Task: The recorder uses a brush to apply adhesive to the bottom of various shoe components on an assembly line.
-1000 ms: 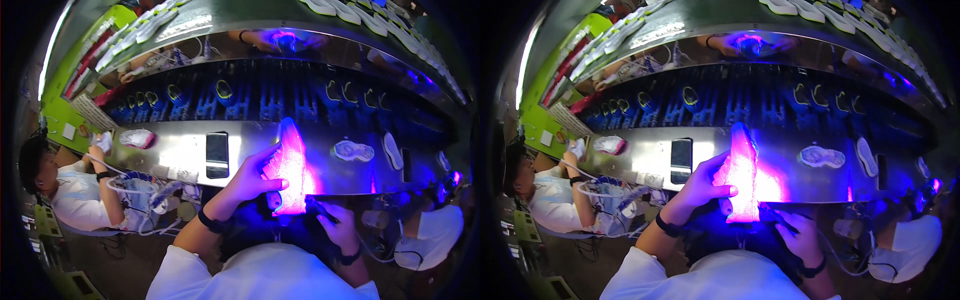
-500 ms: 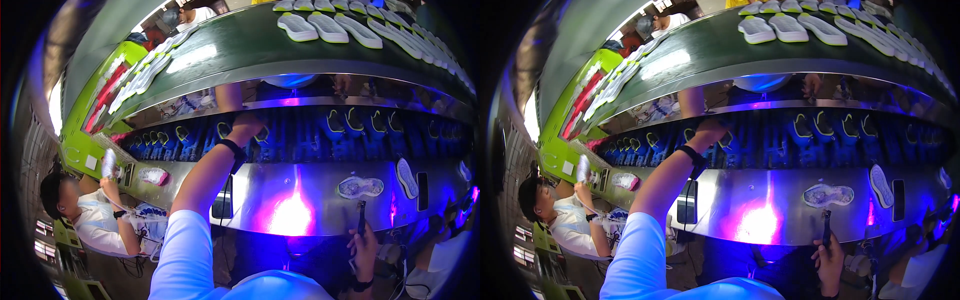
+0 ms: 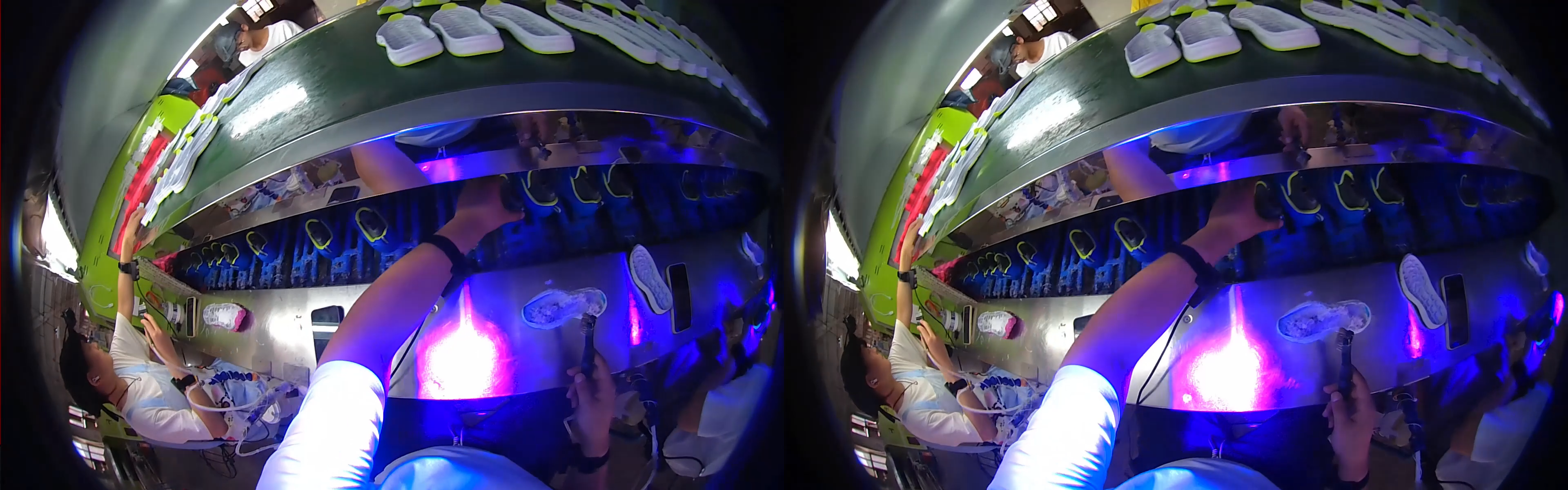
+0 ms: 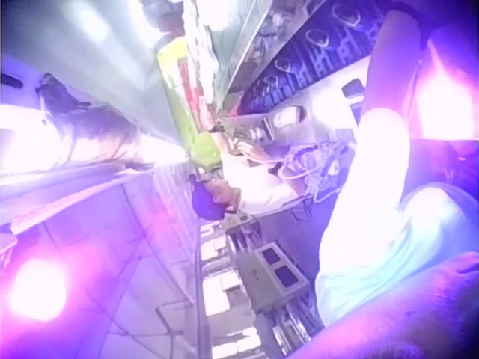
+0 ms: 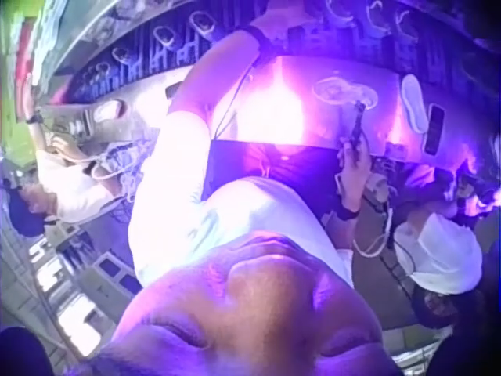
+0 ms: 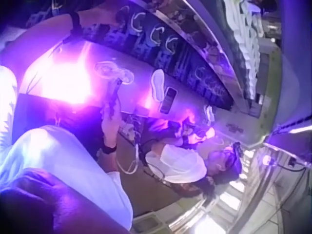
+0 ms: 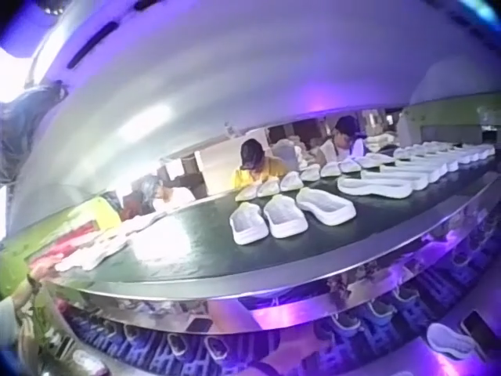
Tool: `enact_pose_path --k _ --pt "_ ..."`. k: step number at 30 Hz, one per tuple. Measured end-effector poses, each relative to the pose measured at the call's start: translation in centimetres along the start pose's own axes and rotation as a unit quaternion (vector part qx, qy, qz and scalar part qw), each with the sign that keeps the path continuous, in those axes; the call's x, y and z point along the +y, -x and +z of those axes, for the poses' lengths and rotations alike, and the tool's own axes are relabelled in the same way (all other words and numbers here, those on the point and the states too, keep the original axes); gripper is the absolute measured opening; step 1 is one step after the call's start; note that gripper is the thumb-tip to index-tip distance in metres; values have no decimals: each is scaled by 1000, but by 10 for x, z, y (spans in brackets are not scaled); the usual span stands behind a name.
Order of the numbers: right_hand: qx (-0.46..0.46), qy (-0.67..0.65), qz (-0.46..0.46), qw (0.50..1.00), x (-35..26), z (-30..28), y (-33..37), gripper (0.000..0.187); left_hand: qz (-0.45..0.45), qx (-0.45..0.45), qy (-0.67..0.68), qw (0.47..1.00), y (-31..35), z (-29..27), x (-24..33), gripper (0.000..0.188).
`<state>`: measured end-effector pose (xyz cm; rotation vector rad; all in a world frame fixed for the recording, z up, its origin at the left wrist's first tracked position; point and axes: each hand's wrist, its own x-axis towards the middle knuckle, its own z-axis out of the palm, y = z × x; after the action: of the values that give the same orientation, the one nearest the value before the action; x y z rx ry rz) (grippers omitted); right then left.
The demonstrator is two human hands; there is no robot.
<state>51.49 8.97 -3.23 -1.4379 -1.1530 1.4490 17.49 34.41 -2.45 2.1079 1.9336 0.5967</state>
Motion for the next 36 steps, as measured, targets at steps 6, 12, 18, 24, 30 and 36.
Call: enact_pose_path --k 6,12,18,24,30,36 --pt "-20 17 -39 999 -13 -7 -2 53 6 82 -40 996 14 -7 2 101" --pt "-51 -15 -50 997 -3 -5 15 51 -7 119 -36 992 19 27 15 96" --pt "-49 -20 -44 998 -9 -14 28 51 -36 159 20 986 50 -18 -2 89" --pt "-60 -38 -59 996 2 -30 20 51 -47 160 -85 982 77 -42 -47 97" --pt "-52 -37 -32 997 -10 -39 15 49 -5 91 -256 962 53 -14 -2 117" --pt "-29 -37 -6 999 8 -47 22 42 -63 -7 -99 993 -30 37 76 116"
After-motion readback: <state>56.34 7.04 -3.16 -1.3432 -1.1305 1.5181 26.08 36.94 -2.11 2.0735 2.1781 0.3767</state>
